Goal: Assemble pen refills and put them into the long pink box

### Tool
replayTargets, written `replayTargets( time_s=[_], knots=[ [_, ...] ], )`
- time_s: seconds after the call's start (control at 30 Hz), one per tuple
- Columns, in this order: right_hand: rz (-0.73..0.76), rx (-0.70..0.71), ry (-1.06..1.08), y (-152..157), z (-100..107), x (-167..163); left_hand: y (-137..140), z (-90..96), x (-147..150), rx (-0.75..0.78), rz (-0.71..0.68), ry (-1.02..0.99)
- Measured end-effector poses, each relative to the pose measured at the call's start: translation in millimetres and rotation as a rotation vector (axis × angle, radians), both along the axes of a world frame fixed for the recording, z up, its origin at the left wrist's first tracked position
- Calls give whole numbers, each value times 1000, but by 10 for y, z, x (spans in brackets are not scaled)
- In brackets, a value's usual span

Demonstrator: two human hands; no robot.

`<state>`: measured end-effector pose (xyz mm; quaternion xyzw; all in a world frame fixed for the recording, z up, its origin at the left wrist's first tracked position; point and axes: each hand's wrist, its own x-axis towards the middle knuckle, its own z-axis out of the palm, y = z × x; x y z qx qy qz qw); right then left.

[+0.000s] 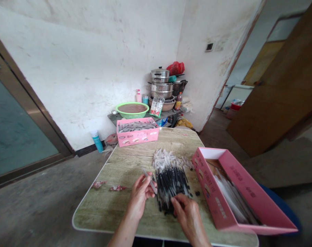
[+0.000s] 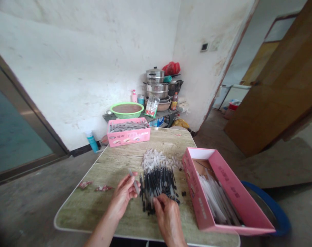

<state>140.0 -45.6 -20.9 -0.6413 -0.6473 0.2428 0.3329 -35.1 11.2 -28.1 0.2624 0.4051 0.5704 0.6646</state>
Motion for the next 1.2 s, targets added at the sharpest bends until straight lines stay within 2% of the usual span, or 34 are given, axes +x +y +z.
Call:
replayTargets(
  time_s=[0.13, 0.3, 0.4, 0.63, 0.93, 1.2],
  knots=[
    [-91, 6, -161, 60, -77, 301, 3, -50, -22, 18, 15, 13],
    [-320, -63, -504, 178, -184, 591, -4, -87, 12, -7, 23, 16],
    [-337, -110, -605, 282, -224, 620, 8, -99, 39, -3, 18, 12],
    [-269, -116, -617, 485, -271, 572, -33, -58, 85, 19, -4, 18],
    [-209, -75, -533, 499, -304, 667, -74, 36, 107, 8, -23, -24],
    [-150, -49, -461, 484, -324, 768, -70, 12, 110, 9, -27, -17]
  ],
)
